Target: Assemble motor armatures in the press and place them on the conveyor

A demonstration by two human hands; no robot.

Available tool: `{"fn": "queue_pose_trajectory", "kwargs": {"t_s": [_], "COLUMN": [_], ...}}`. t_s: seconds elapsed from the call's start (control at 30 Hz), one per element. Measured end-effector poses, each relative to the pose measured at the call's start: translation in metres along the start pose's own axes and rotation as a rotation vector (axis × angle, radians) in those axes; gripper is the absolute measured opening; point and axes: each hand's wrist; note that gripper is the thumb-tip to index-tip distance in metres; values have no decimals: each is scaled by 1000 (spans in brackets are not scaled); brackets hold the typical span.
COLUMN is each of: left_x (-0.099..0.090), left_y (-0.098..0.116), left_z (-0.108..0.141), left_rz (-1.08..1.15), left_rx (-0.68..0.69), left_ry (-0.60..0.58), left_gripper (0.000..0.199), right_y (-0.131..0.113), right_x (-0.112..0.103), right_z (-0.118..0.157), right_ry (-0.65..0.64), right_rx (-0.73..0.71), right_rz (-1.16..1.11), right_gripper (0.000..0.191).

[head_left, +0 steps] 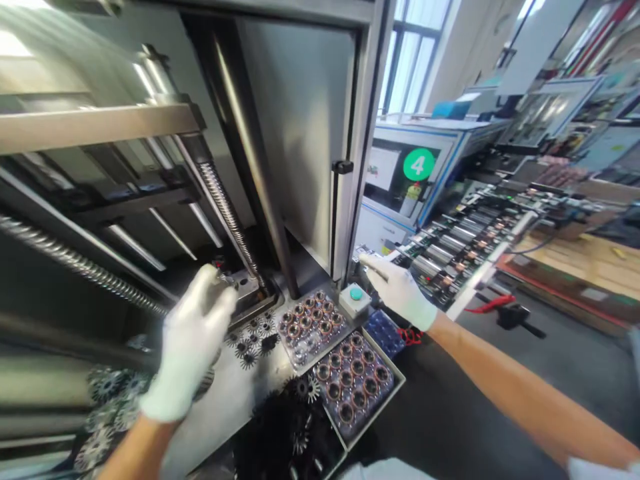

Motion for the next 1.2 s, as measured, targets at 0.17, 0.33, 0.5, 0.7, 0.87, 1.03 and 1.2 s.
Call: {"fn": "queue_pose_trajectory", "kwargs": {"t_s": [0.17, 0.33, 0.5, 0.7, 0.87, 1.03, 1.2], "left_x": [97, 159, 173, 189, 199, 207, 223], "left_y": [-13, -15, -5, -11, 12, 37, 38], "left_z": [138, 144, 121, 121, 155, 221, 278], "left_rz": [74, -266, -540, -627, -670, -650, -723], "left_rx": [-148, 131, 307, 313, 239, 70, 216], "left_ry": [-574, -542, -545, -576, -591, -622, -437], "left_gripper": [33, 41, 45, 42, 45, 46, 42], "right_y": [61, 73, 53, 71, 87, 105, 118], "right_x": [48, 68, 74, 113, 110, 75, 53], "right_z": [19, 37, 73, 96, 106, 165, 215], "right_ry": [-336, -528, -389, -431, -467, -465, -448], "right_rx": [-123, -92, 185, 527, 520, 596, 636], "right_rz": [231, 367, 241, -119, -338, -639, -504], "right_gripper": [50, 51, 44, 50, 50, 58, 61]}}
Point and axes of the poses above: each hand's wrist, its own z-axis away from the middle knuckle, its own x-axis out of the palm, y = z × x
